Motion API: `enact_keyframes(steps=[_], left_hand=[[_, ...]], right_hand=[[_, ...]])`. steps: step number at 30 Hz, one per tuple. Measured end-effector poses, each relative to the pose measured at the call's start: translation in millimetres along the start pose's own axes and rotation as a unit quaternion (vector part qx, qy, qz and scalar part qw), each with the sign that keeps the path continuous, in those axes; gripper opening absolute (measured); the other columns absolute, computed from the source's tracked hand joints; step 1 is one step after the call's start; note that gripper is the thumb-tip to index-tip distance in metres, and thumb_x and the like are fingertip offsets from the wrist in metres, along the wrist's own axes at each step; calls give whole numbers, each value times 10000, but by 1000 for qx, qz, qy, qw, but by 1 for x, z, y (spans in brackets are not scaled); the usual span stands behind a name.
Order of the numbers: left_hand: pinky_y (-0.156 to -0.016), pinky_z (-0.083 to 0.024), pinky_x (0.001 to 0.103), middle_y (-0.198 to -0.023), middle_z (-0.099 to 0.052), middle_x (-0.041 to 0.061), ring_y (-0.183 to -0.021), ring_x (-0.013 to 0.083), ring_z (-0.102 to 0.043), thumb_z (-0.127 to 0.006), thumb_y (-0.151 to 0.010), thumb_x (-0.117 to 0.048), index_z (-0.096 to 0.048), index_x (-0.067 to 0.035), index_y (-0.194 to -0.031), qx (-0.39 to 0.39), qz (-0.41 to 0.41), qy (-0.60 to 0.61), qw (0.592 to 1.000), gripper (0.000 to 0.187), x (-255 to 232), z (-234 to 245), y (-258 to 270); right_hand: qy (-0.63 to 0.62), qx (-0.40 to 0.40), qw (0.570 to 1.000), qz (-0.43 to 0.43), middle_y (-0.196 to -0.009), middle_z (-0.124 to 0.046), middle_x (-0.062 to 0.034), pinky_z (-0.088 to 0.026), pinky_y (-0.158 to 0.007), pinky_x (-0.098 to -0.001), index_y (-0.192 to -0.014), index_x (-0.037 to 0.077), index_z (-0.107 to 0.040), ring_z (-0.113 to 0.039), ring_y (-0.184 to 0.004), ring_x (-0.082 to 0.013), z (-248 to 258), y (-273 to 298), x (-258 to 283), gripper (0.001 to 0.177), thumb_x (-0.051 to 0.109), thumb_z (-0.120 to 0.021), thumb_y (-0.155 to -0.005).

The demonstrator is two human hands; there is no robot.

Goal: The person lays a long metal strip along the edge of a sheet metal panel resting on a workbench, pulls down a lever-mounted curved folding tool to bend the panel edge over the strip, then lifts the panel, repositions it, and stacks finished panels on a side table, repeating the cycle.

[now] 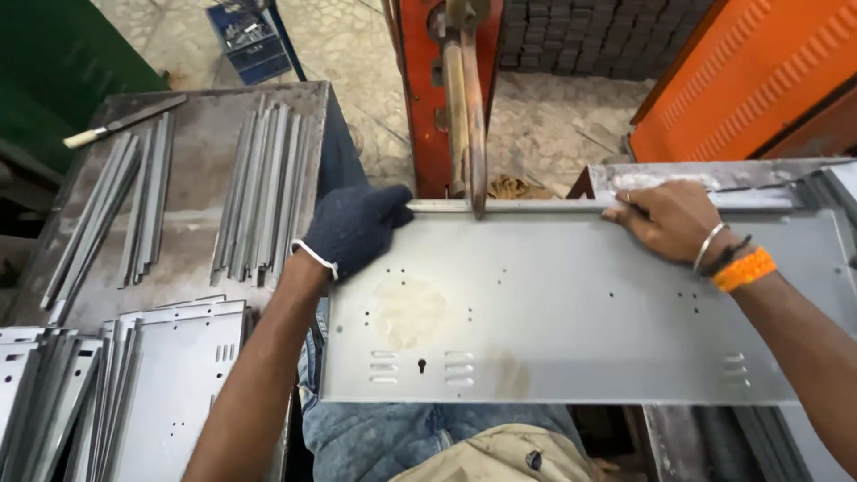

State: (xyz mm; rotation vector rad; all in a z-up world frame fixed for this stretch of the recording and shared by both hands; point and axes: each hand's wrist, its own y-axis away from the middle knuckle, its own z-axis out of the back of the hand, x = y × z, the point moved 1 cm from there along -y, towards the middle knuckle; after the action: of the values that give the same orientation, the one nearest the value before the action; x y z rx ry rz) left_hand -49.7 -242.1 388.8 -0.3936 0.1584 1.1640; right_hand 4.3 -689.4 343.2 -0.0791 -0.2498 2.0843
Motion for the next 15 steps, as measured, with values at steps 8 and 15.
enact_keyframes(steps=[8,15], left_hand=[[-747,-546,503,-1000,-750,172,-891,382,-716,-639,-964,-302,-684,-120,-1156,2,-27,78,997,268,-17,3,7],[-826,-552,388,-1075,-745,129,-859,268,-704,-313,-1076,-474,-298,-86,-1605,-77,-44,364,927,656,-38,-54,-23]], right_hand=[[27,76,995,-65,-703,-708,-184,-498,-641,-487,-927,86,-794,-670,-631,-352,12,5,-4,482,527,-605,-983],[89,74,988,-98,-902,-763,-203,-532,-746,-480,-1167,62,-766,-713,-805,-376,-7,33,-88,508,494,-568,-988]])
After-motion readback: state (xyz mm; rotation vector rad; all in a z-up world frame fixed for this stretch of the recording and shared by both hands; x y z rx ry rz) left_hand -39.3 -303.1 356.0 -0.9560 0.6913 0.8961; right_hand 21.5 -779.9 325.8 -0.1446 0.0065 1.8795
